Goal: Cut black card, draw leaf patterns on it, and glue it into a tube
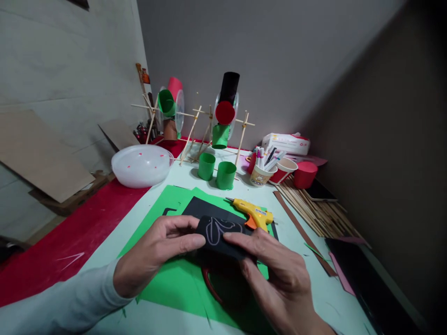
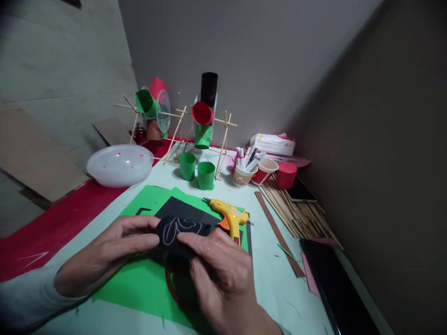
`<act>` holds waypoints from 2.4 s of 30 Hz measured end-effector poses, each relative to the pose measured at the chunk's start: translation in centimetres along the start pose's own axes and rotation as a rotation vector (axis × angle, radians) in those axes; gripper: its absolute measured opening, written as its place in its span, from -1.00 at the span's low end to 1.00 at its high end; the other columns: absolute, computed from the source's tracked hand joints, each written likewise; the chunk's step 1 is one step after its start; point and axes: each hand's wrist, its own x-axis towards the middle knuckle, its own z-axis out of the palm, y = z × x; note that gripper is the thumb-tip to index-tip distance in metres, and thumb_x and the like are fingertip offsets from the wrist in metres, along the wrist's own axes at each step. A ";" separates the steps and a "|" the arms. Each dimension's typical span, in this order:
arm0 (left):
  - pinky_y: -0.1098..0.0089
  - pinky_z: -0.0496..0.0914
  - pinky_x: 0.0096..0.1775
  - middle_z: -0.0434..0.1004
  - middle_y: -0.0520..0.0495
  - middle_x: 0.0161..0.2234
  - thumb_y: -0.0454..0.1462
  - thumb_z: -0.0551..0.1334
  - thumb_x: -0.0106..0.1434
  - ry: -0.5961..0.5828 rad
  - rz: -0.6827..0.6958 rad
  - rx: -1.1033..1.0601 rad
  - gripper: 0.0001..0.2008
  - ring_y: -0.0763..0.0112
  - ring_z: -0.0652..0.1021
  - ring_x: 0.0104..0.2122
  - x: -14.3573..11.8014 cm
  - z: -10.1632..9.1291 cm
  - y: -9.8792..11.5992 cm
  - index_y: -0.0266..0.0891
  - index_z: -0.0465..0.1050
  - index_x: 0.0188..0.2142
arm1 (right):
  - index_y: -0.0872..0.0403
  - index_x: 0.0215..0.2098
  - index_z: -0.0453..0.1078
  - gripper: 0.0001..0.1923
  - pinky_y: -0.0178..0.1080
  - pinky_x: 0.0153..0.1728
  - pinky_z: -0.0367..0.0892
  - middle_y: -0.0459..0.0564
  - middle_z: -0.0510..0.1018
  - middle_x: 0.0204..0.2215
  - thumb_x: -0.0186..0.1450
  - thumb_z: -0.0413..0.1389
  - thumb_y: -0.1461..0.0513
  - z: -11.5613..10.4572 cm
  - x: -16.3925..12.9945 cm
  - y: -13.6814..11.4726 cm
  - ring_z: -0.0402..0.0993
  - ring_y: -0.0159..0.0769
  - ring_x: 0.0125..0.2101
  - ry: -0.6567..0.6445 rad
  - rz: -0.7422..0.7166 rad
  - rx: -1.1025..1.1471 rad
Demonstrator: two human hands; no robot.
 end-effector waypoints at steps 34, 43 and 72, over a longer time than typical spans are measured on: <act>0.48 0.19 -0.62 0.33 0.09 -0.71 -0.21 0.28 0.12 0.256 0.189 0.324 -0.70 0.52 0.29 -0.69 -0.3 0.5 0.0 -0.21 0.71 -0.20 | -0.04 -0.21 0.44 -0.89 -0.34 -0.69 0.25 -0.09 0.46 -0.48 0.33 0.19 0.12 0.9 -1.0 0.6 0.30 -0.39 -0.66 0.002 0.533 0.172; 0.46 0.36 -0.57 0.53 0.00 -0.73 -0.12 0.22 0.23 0.117 0.009 0.276 -0.51 0.44 0.46 -0.72 -1.1 0.8 0.0 -0.33 0.55 0.08 | -0.02 -0.20 0.43 -0.90 -0.31 -0.61 0.30 -0.12 0.41 -0.53 0.34 0.15 0.15 0.8 -0.8 0.5 0.38 -0.32 -0.58 -0.043 0.492 0.048; 0.40 0.51 -0.51 0.59 0.02 -0.70 -0.22 0.29 0.25 0.176 0.198 0.241 -0.66 0.35 0.58 -0.68 -1.1 0.6 -0.3 -0.21 0.60 0.01 | 0.06 -0.32 0.36 -0.70 -0.21 -0.36 0.35 -0.04 0.44 -0.41 0.22 0.23 0.01 -0.3 1.0 0.8 0.41 -0.26 -0.39 -0.218 0.880 0.636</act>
